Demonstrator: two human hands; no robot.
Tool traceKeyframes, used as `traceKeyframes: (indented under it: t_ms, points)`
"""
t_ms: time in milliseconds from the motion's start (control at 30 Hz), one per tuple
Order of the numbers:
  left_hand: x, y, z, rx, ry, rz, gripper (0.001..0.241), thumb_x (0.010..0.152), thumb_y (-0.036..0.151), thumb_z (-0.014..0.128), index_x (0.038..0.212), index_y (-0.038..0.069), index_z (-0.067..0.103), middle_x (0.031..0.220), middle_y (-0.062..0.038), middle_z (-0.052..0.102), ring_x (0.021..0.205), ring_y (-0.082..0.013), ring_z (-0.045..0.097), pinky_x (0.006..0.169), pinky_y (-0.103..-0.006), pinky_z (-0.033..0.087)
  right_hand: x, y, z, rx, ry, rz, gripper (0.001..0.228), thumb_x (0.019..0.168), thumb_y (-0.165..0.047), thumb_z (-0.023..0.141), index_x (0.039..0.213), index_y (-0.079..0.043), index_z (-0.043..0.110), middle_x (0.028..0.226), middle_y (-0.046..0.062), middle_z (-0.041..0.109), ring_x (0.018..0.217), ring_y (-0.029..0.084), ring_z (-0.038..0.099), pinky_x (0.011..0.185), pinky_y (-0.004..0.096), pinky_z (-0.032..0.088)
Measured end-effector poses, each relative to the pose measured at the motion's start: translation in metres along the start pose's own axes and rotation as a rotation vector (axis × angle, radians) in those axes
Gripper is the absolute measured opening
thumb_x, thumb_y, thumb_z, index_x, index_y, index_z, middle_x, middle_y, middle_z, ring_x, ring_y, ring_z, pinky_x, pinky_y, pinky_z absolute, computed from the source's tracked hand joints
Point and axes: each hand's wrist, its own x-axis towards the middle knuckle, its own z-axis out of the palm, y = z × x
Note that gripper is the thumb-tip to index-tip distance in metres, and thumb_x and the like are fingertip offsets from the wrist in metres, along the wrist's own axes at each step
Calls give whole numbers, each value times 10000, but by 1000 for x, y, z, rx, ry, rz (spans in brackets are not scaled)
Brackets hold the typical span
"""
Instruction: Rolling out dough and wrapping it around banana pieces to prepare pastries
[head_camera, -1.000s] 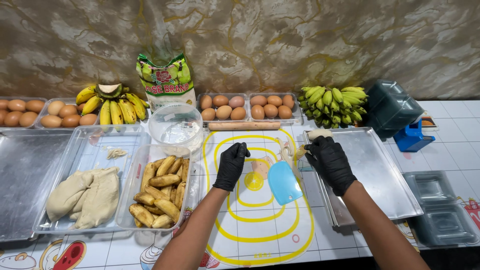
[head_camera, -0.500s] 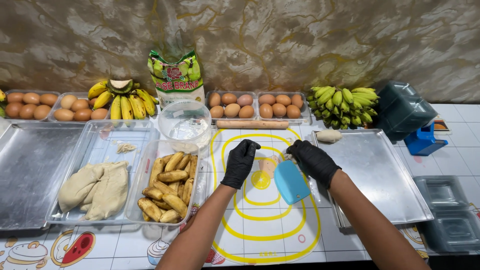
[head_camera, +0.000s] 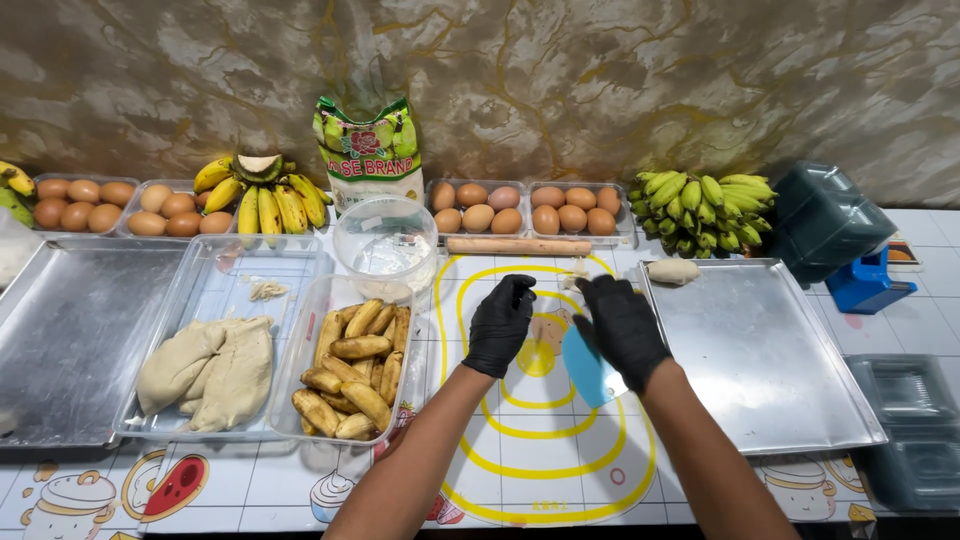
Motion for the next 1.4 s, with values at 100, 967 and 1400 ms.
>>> traceKeyframes:
  t_ms: [100, 967, 1400]
  points:
    - [-18, 14, -10, 214, -15, 76, 106, 995, 335, 607, 1063, 293, 677, 899, 38, 750, 866, -213, 728, 812, -385, 580, -40, -21, 1, 63, -111, 124, 721, 861, -677, 596, 1403, -202, 592, 1296, 102, 635, 1166, 331, 634, 878, 445, 572]
    - [-67, -100, -390, 947, 95, -117, 1117, 505, 704, 861, 1430, 151, 566, 1348, -116, 633, 1242, -334, 580, 1105, -436, 418, -77, -63, 8, 251, 455, 92, 462, 904, -357, 714, 1336, -204, 658, 1359, 138, 615, 1155, 358, 600, 982, 463, 506]
    - [-112, -131, -450, 739, -49, -140, 1016, 709, 241, 795, 1597, 176, 306, 1631, -106, 331, 1492, -265, 307, 1234, -375, 219, -77, -66, 3, 273, 422, 122, 424, 907, -348, 709, 1308, -212, 680, 1351, 115, 628, 1130, 351, 613, 946, 461, 512]
